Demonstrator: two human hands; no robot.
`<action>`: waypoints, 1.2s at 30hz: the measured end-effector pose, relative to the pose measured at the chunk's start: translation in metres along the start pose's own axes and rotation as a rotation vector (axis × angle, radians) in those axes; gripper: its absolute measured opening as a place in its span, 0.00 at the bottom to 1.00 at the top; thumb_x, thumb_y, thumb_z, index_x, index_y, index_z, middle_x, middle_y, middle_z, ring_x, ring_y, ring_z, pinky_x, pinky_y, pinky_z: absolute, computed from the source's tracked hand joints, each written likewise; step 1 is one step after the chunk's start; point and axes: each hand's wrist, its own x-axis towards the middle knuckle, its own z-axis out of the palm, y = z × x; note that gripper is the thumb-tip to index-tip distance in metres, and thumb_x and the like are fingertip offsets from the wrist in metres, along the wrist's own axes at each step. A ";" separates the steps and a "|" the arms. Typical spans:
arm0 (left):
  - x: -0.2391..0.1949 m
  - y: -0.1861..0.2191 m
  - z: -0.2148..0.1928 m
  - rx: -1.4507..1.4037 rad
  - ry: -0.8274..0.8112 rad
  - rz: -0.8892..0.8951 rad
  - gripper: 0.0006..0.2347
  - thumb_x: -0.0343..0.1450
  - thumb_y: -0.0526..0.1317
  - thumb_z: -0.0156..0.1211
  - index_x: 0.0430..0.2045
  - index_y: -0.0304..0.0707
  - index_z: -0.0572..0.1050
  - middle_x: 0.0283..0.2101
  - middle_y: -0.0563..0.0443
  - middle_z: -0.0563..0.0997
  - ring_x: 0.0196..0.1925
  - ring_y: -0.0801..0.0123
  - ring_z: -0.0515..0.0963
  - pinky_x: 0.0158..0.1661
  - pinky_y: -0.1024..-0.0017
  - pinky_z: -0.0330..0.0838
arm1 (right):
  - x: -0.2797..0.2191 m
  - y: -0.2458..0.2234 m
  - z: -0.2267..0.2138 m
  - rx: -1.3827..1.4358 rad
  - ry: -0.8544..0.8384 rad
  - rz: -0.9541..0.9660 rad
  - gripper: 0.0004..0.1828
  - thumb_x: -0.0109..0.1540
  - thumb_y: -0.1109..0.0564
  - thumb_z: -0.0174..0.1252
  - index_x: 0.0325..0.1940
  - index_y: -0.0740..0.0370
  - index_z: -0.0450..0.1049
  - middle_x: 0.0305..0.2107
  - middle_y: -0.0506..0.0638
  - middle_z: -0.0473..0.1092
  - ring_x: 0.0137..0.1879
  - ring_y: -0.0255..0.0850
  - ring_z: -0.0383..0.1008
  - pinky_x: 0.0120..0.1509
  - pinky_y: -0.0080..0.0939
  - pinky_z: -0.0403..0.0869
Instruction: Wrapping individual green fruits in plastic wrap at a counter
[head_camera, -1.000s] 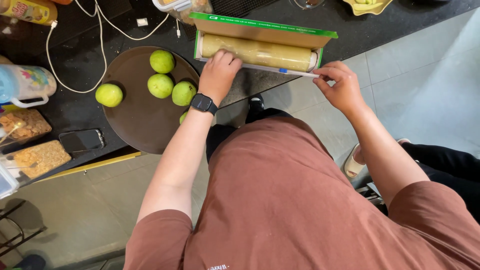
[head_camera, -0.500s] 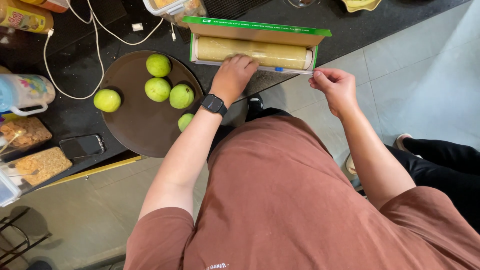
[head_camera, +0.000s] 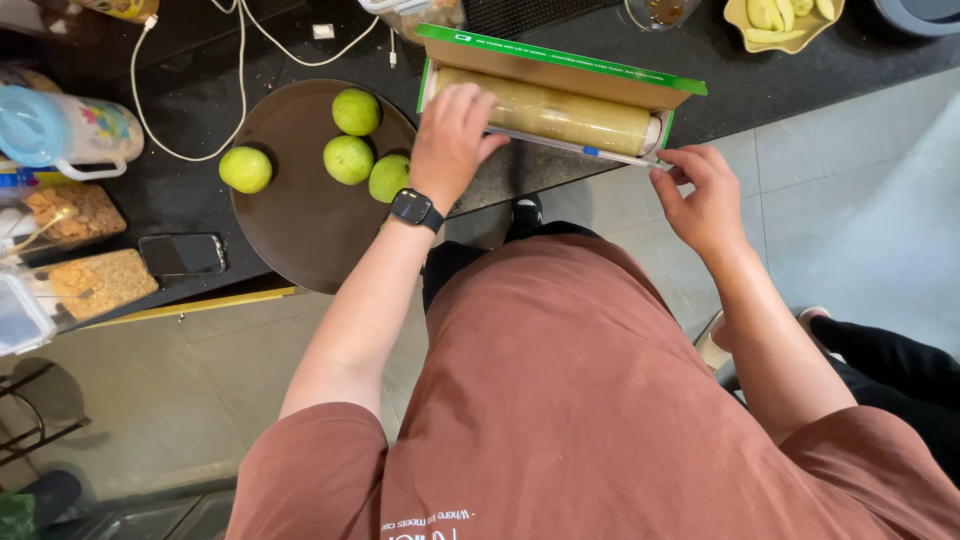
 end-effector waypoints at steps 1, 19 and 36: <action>-0.003 -0.007 -0.008 0.006 0.003 -0.008 0.25 0.64 0.48 0.81 0.46 0.37 0.72 0.47 0.45 0.74 0.51 0.54 0.74 0.52 0.61 0.71 | 0.003 0.006 0.001 0.003 -0.005 -0.009 0.11 0.68 0.62 0.62 0.55 0.63 0.80 0.46 0.55 0.71 0.39 0.42 0.74 0.53 0.43 0.73; -0.045 -0.074 0.018 -0.387 -0.253 -0.503 0.25 0.74 0.37 0.61 0.67 0.33 0.64 0.47 0.22 0.80 0.48 0.34 0.79 0.44 0.52 0.73 | 0.030 0.044 0.016 -0.247 -0.071 -0.470 0.09 0.71 0.56 0.67 0.48 0.66 0.84 0.30 0.49 0.70 0.34 0.49 0.62 0.44 0.46 0.66; -0.029 -0.015 0.009 -0.055 -0.050 -0.024 0.13 0.73 0.34 0.56 0.53 0.35 0.75 0.58 0.42 0.77 0.61 0.50 0.72 0.61 0.55 0.67 | 0.026 -0.004 0.003 -0.395 0.025 -0.543 0.13 0.72 0.59 0.64 0.59 0.65 0.77 0.42 0.56 0.71 0.41 0.53 0.66 0.47 0.51 0.69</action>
